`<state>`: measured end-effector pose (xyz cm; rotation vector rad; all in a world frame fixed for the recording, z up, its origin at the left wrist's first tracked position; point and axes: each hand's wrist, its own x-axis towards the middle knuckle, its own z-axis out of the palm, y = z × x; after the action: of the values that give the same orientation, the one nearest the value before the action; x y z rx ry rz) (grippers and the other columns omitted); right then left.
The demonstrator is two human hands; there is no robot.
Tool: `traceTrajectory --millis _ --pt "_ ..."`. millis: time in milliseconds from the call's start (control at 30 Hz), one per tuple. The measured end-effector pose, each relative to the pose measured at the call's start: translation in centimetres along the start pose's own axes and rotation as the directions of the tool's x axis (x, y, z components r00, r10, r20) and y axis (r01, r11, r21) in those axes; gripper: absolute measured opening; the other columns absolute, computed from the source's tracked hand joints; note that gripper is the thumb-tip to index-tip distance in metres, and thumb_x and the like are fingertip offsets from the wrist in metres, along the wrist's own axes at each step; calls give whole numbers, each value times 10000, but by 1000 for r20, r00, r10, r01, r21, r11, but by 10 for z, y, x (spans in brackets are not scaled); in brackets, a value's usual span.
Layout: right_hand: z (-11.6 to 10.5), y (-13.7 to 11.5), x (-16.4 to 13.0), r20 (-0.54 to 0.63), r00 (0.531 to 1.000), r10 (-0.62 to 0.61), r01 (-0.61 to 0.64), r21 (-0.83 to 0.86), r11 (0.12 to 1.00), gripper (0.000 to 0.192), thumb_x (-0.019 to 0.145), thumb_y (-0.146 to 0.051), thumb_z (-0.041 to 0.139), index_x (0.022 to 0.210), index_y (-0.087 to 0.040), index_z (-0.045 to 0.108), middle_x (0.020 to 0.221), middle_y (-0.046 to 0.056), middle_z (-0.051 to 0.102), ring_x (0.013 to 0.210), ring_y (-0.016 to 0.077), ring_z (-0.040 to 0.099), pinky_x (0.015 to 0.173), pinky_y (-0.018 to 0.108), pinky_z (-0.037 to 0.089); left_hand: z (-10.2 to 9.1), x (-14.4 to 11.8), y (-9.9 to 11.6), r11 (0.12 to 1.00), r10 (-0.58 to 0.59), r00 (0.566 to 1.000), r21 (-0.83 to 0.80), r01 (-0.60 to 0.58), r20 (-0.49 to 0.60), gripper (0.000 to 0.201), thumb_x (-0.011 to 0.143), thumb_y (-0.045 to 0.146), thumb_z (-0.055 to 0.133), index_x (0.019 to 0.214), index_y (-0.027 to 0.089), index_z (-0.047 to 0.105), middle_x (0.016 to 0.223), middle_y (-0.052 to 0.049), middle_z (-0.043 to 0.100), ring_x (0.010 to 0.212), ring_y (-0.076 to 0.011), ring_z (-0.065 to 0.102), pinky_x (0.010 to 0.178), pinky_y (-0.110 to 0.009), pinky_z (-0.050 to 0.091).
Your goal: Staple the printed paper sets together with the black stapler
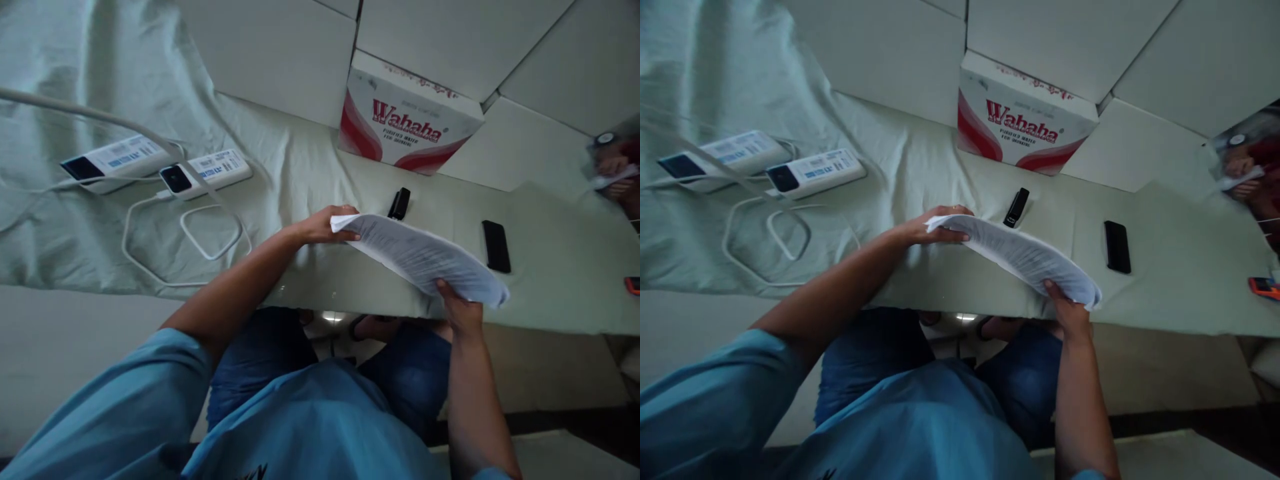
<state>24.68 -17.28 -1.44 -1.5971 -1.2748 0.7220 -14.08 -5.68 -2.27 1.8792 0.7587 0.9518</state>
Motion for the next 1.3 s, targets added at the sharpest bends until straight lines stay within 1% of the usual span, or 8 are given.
traceTrajectory --millis 267,400,500,633,800,933,1100,1300 --pt "2 5 3 -92 995 25 -20 54 998 540 694 -498 943 1122 -192 819 1118 112 844 1214 353 756 1194 589 525 6 12 -6 995 -94 990 -29 97 107 284 850 350 795 1075 177 814 1084 -82 828 1001 -212 760 904 -310 558" --pt "16 -6 -10 -146 989 10 23 217 976 674 755 -466 925 1359 -232 738 1363 95 786 1375 298 688 1285 574 440 15 21 -5 960 -263 963 -112 256 -53 286 966 419 659 897 150 725 824 -46 736 755 -167 665 712 -293 522" --pt "13 -6 -35 -35 984 177 -161 276 948 701 755 -479 934 1392 -274 725 1396 72 777 1407 292 674 1284 551 461 14 30 4 938 -332 941 -131 321 -70 330 1021 432 594 834 166 650 757 -33 650 666 -141 574 626 -280 450" --pt "-26 5 -45 156 898 412 -435 168 884 702 696 -574 964 1291 -258 767 1277 114 822 1299 357 738 1170 579 574 6 38 15 914 -382 915 -92 394 130 319 980 435 633 811 167 661 736 -32 623 646 -149 551 619 -293 424" --pt "-61 2 4 222 953 205 -258 244 935 601 853 -672 808 1321 -304 726 1331 116 799 1277 304 751 1167 531 565 14 49 20 946 -297 866 4 323 403 302 951 447 631 888 167 725 800 -34 694 733 -174 616 694 -292 463" --pt "-26 -6 46 301 950 81 -122 119 985 647 788 -638 876 1328 -316 722 1319 90 792 1230 285 751 1048 451 608 36 61 20 964 -266 841 127 234 472 308 977 418 569 853 170 703 819 -41 708 754 -178 622 731 -298 464" --pt "35 2 75 282 959 40 -47 20 999 518 828 -634 831 1115 -203 811 947 44 817 803 200 719 724 313 564 46 66 15 962 -267 846 182 204 461 289 988 391 554 866 175 702 849 -52 725 782 -187 650 740 -300 467" --pt "57 22 98 265 953 145 -136 -52 989 505 824 -639 773 950 -152 817 772 32 779 644 174 646 608 287 501 36 60 -2 924 -326 940 246 294 99 230 900 276 669 1071 172 782 1077 -71 820 961 -211 730 859 -304 502"
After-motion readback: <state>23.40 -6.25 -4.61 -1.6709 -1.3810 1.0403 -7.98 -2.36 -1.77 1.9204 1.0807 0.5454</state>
